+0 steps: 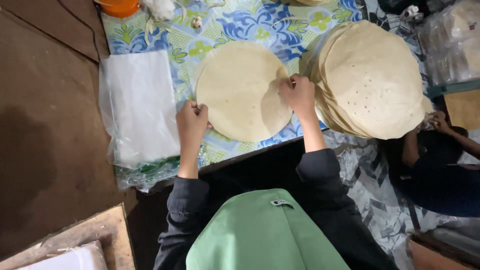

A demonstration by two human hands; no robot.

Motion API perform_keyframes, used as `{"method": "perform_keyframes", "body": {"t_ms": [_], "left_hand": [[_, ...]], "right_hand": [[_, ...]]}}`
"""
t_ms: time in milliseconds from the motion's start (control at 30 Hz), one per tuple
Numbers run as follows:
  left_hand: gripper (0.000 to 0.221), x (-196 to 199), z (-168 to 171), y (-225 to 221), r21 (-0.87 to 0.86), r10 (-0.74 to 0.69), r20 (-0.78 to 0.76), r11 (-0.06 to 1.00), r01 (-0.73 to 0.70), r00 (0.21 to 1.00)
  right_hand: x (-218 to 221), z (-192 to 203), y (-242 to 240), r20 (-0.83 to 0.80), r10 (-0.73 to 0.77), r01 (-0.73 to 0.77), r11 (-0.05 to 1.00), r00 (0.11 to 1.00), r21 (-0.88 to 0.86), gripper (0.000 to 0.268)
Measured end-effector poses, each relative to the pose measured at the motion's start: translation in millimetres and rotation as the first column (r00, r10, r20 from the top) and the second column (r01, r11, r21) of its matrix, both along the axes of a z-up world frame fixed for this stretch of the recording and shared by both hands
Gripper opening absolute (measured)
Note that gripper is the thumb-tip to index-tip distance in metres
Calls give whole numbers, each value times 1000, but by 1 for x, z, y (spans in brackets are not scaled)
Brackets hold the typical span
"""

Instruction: The person packages flatbread by placing individual pieces into plastic sheets and stacking them on a table.

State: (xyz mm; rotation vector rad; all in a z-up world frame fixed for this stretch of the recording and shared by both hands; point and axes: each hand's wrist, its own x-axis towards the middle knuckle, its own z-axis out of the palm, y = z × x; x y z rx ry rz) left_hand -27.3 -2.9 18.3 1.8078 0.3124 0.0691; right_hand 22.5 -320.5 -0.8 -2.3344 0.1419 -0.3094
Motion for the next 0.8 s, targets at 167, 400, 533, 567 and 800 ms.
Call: {"method": "perform_keyframes", "body": {"t_ms": [167,400,533,567,800], "left_hand": [[18,-9,16,-5,589,8,70,807,-48,998],[44,-35,48,29,824,-43,531,261,-504,846],[22,-35,11,43,646,34,428,688,-332,903],[20,-36,7,42,494,109,325,827,-267,939],[28,-77,65,-48,386,-288,489,918,91,824]], "right_hand": [[-13,38,27,8,-124,122,961,992,-247,26],[-38,55,24,237,-92,196,867,967,-459,39],[-41,52,29,224,2,58,963,975,-262,34],[-42,47,31,82,24,-23,1000,996,-11,34],[-58,90,101,14,576,-306,413,818,858,58]]}}
